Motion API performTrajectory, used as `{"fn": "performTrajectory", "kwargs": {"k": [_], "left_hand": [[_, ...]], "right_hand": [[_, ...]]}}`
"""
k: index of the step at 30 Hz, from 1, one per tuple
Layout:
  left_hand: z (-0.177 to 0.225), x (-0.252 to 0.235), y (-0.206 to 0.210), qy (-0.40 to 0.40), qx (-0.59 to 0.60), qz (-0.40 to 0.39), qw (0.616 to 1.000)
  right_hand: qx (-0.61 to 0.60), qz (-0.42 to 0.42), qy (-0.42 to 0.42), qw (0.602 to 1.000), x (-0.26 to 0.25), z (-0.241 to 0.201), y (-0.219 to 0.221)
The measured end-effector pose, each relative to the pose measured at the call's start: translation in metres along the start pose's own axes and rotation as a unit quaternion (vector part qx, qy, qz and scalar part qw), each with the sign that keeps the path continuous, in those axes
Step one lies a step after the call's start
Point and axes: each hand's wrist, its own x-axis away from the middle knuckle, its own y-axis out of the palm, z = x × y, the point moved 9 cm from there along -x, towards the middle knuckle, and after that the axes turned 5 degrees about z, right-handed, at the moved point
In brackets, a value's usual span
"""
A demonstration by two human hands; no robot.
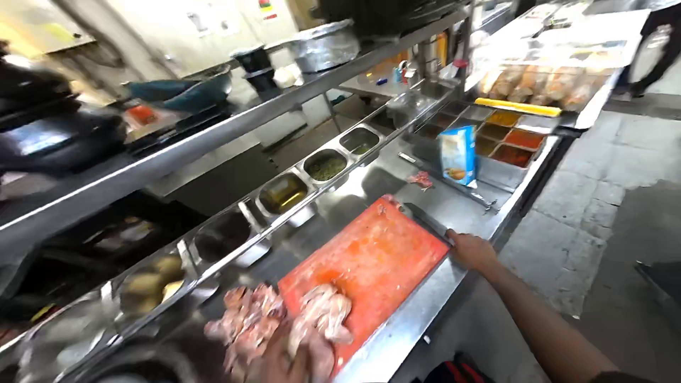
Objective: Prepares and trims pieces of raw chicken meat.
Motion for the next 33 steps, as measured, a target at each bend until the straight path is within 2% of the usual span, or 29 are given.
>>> {"fn": "performTrajectory", "kwargs": {"k": [3, 6, 9, 11, 13, 15, 17, 18, 20, 23, 25, 27, 30, 31, 33], "left_hand": [[-0.002, -0.015, 0.019, -0.008, -0.095, -0.084, 0.992], [-0.013, -0.026, 0.025, -0.025, -0.105, -0.131, 0.986], [-0.017, -0.028, 0.024, -0.036, -0.075, -0.146, 0.986], [-0.02, -0.03, 0.021, -0.059, -0.079, -0.135, 0.986], [-0.024, -0.027, 0.018, -0.092, -0.119, -0.127, 0.981], [-0.033, -0.018, 0.011, -0.156, -0.169, -0.128, 0.965], [-0.04, -0.005, -0.002, -0.209, -0.141, -0.081, 0.964], [-0.045, 0.004, -0.007, -0.228, -0.09, -0.042, 0.969], [-0.059, 0.026, -0.001, -0.27, 0.041, -0.015, 0.962], [-0.062, 0.045, 0.023, -0.314, 0.237, -0.022, 0.919], [-0.055, 0.045, 0.031, -0.312, 0.274, -0.032, 0.909], [-0.055, 0.043, 0.036, -0.298, 0.249, -0.054, 0.92], [-0.06, 0.052, 0.042, -0.275, 0.223, -0.086, 0.931], [-0.059, 0.058, 0.042, -0.267, 0.21, -0.093, 0.936], [-0.055, 0.065, 0.039, -0.254, 0.159, -0.11, 0.948]], "right_hand": [[-0.004, 0.006, -0.015, 1.0, -0.003, -0.003, 0.01], [0.002, 0.034, -0.012, 0.999, -0.012, 0.003, 0.014], [-0.014, 0.048, -0.002, 0.999, -0.003, 0.003, 0.007], [-0.086, 0.073, -0.015, 0.994, 0.015, -0.005, 0.002], [-0.221, 0.086, -0.041, 0.971, 0.043, -0.022, 0.002], [-0.379, 0.022, -0.046, 0.924, 0.08, -0.056, 0.011], [-0.496, -0.04, -0.07, 0.865, 0.119, -0.104, 0.017], [-0.515, -0.062, -0.094, 0.85, 0.134, -0.127, 0.022], [-0.481, -0.064, -0.166, 0.858, 0.157, -0.173, 0.03], [-0.361, -0.056, -0.245, 0.898, 0.176, -0.234, 0.052], [-0.251, -0.118, -0.251, 0.927, 0.18, -0.261, 0.073], [-0.18, -0.165, -0.236, 0.94, 0.18, -0.271, 0.086], [-0.183, -0.097, -0.246, 0.947, 0.174, -0.27, 0.052], [-0.221, -0.028, -0.262, 0.939, 0.173, -0.266, 0.029], [-0.327, 0.135, -0.291, 0.889, 0.173, -0.259, -0.019]]}}
